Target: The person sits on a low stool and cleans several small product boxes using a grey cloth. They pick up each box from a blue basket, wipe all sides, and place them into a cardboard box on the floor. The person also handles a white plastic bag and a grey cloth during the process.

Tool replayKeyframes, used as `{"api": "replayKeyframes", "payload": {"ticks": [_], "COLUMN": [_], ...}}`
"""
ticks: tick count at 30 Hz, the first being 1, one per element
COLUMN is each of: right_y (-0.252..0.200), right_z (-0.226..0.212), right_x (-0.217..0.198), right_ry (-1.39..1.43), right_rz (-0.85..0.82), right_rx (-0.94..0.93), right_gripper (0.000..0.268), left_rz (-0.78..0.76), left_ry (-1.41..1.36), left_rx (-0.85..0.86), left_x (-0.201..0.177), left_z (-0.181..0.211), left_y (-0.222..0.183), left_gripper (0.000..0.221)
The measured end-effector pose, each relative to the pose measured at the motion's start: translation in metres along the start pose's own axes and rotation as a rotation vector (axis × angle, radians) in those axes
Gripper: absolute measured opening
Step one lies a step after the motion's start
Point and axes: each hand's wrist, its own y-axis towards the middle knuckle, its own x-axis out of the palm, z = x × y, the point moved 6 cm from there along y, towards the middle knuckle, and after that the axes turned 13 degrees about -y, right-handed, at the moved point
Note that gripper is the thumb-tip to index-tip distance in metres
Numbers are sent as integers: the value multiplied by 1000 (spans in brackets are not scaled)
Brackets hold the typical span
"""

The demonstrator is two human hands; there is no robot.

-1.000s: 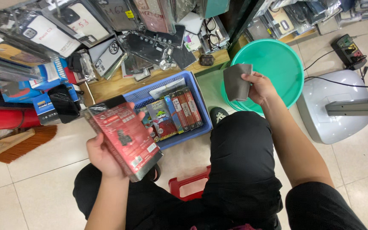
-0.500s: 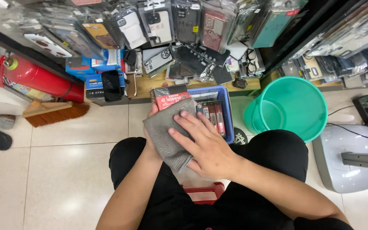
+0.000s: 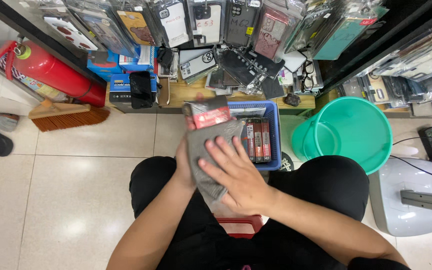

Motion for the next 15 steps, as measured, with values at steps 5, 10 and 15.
{"api": "replayKeyframes", "payload": {"ticks": [5,10,15], "right_y": [4,8,-5], "right_z": [48,81,100], "right_x": [-9,-33,-29], "right_ry": [84,201,626], "right_rz": [96,257,686], "right_rx": [158,295,1206], "right_gripper": [66,62,54], "left_rz": [-221,-434,-349], "left_ry": [378,895,678], "left_rx": [83,144,31], "left_x": [-12,14,27], "left_z": [-22,-46,-45], "left_y": [10,-7,-1], "left_gripper": [44,69,83]}}
